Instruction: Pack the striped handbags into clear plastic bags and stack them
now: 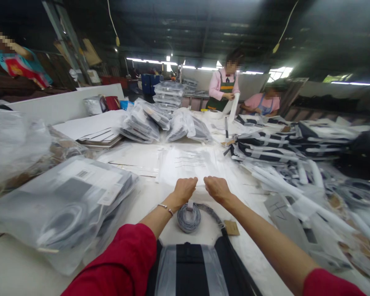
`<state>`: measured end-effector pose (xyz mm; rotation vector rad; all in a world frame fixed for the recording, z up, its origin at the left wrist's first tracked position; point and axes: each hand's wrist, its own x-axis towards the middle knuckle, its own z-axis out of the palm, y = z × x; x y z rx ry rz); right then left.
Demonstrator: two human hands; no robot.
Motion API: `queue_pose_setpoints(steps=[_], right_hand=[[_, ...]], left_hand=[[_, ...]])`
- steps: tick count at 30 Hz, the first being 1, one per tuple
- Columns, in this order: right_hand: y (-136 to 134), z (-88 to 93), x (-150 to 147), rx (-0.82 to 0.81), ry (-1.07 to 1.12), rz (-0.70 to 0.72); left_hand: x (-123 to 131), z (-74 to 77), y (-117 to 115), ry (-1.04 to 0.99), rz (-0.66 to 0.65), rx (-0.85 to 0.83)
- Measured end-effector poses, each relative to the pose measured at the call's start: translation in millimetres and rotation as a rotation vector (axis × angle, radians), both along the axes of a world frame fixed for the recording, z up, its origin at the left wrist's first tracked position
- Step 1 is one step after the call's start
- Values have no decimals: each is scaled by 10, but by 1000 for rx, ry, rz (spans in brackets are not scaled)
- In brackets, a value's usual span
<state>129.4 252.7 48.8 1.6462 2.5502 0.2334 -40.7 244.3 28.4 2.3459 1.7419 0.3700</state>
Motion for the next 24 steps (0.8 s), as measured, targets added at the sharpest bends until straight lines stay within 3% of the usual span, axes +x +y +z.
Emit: queue_pose_setpoints(steps=[5, 9, 11, 13, 16, 20, 24], right_hand=[[-137, 19, 326, 47, 20, -70], [-279, -69, 819, 78, 91, -269], [-325, -156, 998, 65, 397, -463], [-327, -234, 1066, -11, 944, -662], [-220, -248, 997, -125, 1524, -776], [26, -91, 858, -185, 1806, -737], [49, -104, 749, -278, 1963, -666]], left_hand=[[-478, 44, -82, -98, 223, 1], [-1023, 27, -226, -289, 460, -27], [-1196, -19, -274, -420, 569, -68], [-1264, -56, -262, -588, 631, -112], [-1232, -32, -126, -888, 632, -141], [-1204, 106, 35, -1196, 552, -54], [-1266, 74, -108, -1212, 498, 53]])
